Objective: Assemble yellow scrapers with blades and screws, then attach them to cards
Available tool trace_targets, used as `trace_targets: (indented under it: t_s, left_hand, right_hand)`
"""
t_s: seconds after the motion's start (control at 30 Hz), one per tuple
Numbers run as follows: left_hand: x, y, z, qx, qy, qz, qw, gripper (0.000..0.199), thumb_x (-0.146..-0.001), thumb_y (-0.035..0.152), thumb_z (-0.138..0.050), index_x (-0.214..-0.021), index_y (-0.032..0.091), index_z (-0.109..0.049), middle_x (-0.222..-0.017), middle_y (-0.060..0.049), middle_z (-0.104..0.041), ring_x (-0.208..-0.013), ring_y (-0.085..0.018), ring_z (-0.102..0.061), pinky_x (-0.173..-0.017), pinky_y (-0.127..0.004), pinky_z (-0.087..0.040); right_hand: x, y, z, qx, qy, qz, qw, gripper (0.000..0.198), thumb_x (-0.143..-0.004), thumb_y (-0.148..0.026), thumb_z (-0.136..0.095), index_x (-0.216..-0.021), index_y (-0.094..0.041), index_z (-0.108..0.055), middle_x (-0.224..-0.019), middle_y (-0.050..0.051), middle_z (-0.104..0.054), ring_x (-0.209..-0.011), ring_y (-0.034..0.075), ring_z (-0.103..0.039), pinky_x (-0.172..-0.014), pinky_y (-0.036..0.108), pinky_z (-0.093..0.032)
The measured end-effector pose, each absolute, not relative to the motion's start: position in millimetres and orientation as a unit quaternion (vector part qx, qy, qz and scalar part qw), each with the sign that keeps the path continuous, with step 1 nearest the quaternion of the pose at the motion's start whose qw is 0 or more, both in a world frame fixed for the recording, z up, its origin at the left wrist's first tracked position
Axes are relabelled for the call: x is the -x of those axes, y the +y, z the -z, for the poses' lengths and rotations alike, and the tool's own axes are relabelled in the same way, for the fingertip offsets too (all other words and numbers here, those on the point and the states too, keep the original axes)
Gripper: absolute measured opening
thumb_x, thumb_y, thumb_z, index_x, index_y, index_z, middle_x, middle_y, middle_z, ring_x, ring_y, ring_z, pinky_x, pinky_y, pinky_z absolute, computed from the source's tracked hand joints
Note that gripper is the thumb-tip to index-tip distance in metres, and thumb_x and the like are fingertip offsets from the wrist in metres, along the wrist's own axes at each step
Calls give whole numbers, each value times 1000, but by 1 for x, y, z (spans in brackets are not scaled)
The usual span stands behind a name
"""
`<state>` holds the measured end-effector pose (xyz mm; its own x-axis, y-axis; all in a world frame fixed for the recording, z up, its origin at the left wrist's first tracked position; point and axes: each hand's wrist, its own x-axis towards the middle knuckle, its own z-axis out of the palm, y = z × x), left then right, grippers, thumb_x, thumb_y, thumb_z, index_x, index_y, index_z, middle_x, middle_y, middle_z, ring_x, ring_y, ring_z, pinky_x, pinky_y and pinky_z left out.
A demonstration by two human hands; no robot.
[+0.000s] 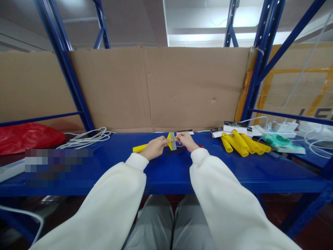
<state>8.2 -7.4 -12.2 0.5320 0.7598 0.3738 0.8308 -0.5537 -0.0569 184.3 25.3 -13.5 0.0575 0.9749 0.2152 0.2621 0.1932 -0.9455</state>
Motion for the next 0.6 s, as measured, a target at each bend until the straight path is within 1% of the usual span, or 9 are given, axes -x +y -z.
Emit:
trace_targets:
  t_s: [0.07,0.13,0.2,0.27,0.37,0.47,0.6]
  left_hand:
    - [-5,-5,12,850,-491,163,99,47,-93,16,-43,-135,29,-55,-112,-8,-61,-103,-19,-61,-89,-28,-47]
    - [-2,-4,11,831,-524,167,86,47,-92,16,-44,-136,29,-55,-115,-8,-61,-105,-20,-62,-89,-28,-48]
    - [1,-2,11,813,-553,166,74,47,-92,17,-43,-136,29,-55,-116,-9,-63,-108,-22,-62,-90,-29,-48]
    - [2,-1,11,799,-575,165,61,47,-91,17,-44,-134,30,-56,-118,-8,-64,-110,-23,-61,-91,-29,-48]
    - [3,0,12,787,-593,167,40,47,-90,16,-45,-131,31,-59,-123,-6,-65,-114,-22,-60,-93,-29,-48]
    - [3,2,13,777,-604,172,26,46,-88,16,-47,-130,31,-61,-126,-5,-65,-116,-22,-60,-95,-30,-47]
    - [3,2,13,765,-619,176,15,45,-87,17,-48,-129,31,-62,-128,-5,-64,-116,-23,-61,-96,-31,-47]
  right_hand:
    - [-191,31,13,547,-583,-308,516,27,-87,-15,-50,-61,-16,-56,-55,-1,-58,-42,7,-44,-42,19,-32]
    - [-198,37,14,573,-605,-232,501,24,-84,-12,-51,-61,-16,-58,-61,2,-64,-50,9,-52,-50,20,-40]
    - [-204,42,15,600,-645,-138,453,20,-81,-11,-53,-64,-15,-63,-70,6,-69,-64,13,-60,-62,22,-45]
    - [-206,47,18,616,-683,-71,385,18,-81,-12,-54,-70,-15,-68,-81,8,-73,-76,17,-65,-71,24,-46]
    - [-204,50,23,620,-721,-37,307,21,-83,-17,-53,-81,-16,-74,-92,8,-75,-85,18,-67,-76,25,-47]
    - [-200,50,25,613,-742,-27,270,21,-84,-22,-55,-86,-19,-75,-95,5,-75,-88,18,-67,-75,23,-47]
    - [-191,43,20,642,-734,-13,223,21,-86,-21,-53,-88,-22,-74,-103,4,-74,-99,21,-66,-77,25,-47]
